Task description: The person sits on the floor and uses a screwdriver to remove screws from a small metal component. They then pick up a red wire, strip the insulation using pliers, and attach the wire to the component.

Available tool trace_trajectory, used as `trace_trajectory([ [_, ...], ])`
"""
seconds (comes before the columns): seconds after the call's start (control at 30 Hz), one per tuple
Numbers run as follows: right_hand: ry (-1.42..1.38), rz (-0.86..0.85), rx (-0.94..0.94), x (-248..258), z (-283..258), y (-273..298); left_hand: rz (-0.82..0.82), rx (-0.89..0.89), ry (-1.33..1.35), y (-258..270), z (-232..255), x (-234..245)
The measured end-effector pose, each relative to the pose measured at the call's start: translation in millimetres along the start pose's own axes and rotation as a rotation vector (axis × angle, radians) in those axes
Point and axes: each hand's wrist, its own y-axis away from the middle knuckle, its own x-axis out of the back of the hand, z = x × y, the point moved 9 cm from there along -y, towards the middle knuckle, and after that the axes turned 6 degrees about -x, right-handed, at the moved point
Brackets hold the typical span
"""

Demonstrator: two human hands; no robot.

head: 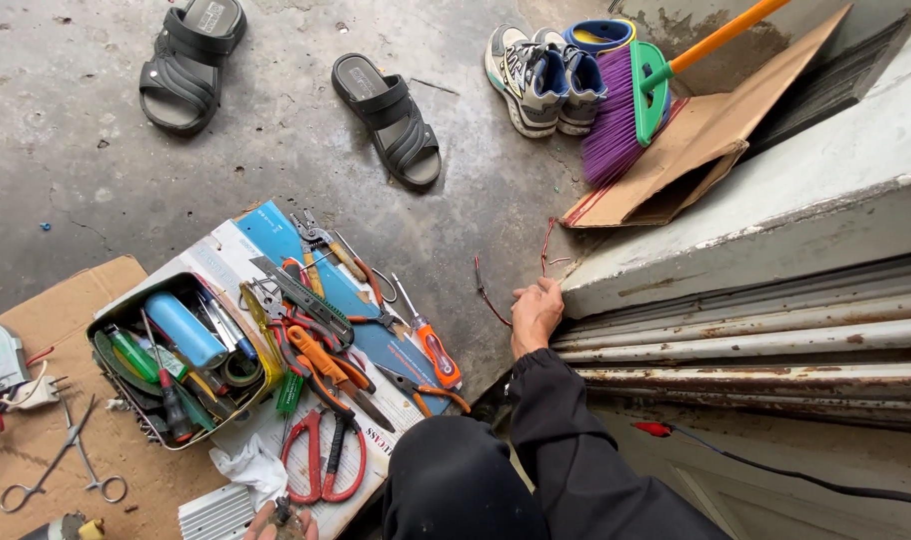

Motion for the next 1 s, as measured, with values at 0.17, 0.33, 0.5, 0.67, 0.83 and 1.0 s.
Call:
trace_trajectory([
  [0.17, 0.187, 0.063, 0.083, 2.0, 1.4, -11.8, 0.024, -0.134, -0.047, 64.3, 18.3, -34.3],
  [0.33, 0.368, 0.116, 0.103, -16.2, -23.4, -38.7, 0.018, -0.134, -0.047, 74.2, 19.4, -44.5],
  [0.5, 0.426, 0.223, 0.048, -27.2, -9.3, -102.3, 0.042, -0.121, -0.058, 91.3, 25.9, -54.0],
  [0.67, 0.546, 0.252, 0.159, -26.0, 0.1, -144.9, 0.067, -0.108, -0.06, 107.6, 29.3, -61.4],
  [0.83, 0.494, 0.296, 0.276, -20.1, -18.0, -130.3, 0.024, -0.06, -0.006, 96.6, 25.3, -56.6],
  [1.0, 0.282, 0.262, 0.375, -12.9, -26.0, -89.2, 0.142, -0.125, -0.024, 164.0, 45.9, -100.0],
])
